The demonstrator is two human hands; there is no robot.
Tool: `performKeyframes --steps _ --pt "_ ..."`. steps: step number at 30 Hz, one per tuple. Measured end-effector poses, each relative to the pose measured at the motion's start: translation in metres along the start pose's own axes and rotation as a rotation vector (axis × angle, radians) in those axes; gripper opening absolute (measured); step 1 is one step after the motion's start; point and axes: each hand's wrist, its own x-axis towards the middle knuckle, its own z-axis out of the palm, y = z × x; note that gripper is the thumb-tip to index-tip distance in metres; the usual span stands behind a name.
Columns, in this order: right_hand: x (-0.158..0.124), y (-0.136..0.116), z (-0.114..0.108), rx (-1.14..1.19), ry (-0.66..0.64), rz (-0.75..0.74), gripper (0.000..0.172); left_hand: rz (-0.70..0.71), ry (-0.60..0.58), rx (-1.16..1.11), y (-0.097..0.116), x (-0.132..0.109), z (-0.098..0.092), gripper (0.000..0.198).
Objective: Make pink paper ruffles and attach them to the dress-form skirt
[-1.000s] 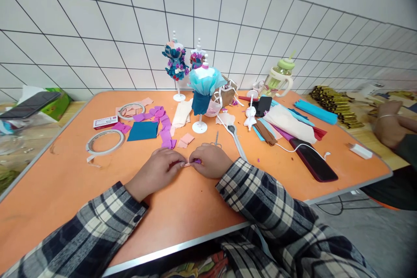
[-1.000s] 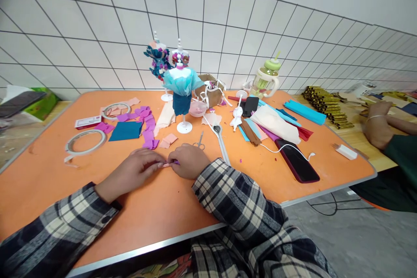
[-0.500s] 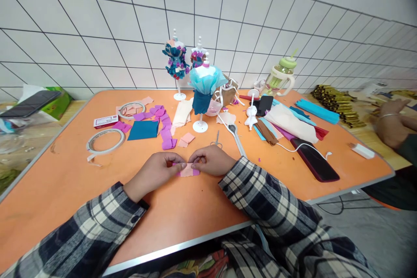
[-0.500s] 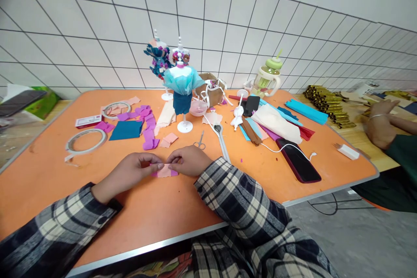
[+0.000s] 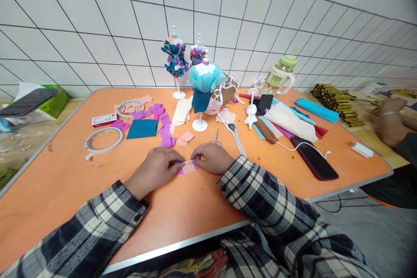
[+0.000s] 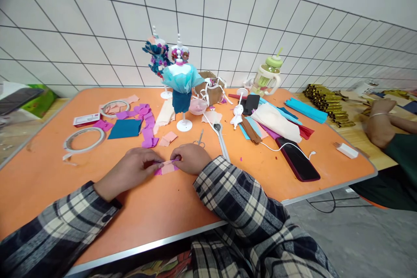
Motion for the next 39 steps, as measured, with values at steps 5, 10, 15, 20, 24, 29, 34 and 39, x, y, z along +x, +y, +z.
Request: performKeyframes --steps 5,10,15,20,24,29,34,39 --pt "-0.001 -0.003 0.001 -0.101 0.029 -0.01 0.019 0.058 0.014 0.13 0.007 -0.001 -0.001 0.017" --pt "-0.001 -0.007 -0.002 -0.207 -0.008 -0.047 0.018 0.117 0.014 0.224 0.009 -0.001 0.001 0.02" --pt "-0.004 -0.013 -0.004 -0.301 -0.086 -0.134 0.023 0.197 -0.01 0.312 0.01 -0.003 -0.003 0.025" --pt "-0.008 -0.02 -0.006 -0.313 -0.102 -0.128 0.023 0.265 -0.082 0.335 0.014 -0.007 -0.009 0.028" --pt "-0.006 -0.019 -0.004 -0.269 -0.004 0.024 0.024 0.233 -0.088 0.277 0.011 -0.008 -0.01 0.029" --pt "-0.004 -0.019 0.003 -0.184 0.025 0.054 0.01 0.106 -0.039 0.115 0.005 -0.003 -0.004 0.025" --pt "-0.004 -0.019 0.001 -0.051 0.052 0.023 0.003 -0.031 -0.001 -0.11 0.0 -0.002 0.002 0.021" --pt "-0.003 -0.012 -0.001 0.119 0.058 0.038 0.004 -0.125 -0.003 -0.307 -0.001 -0.001 0.005 0.029"
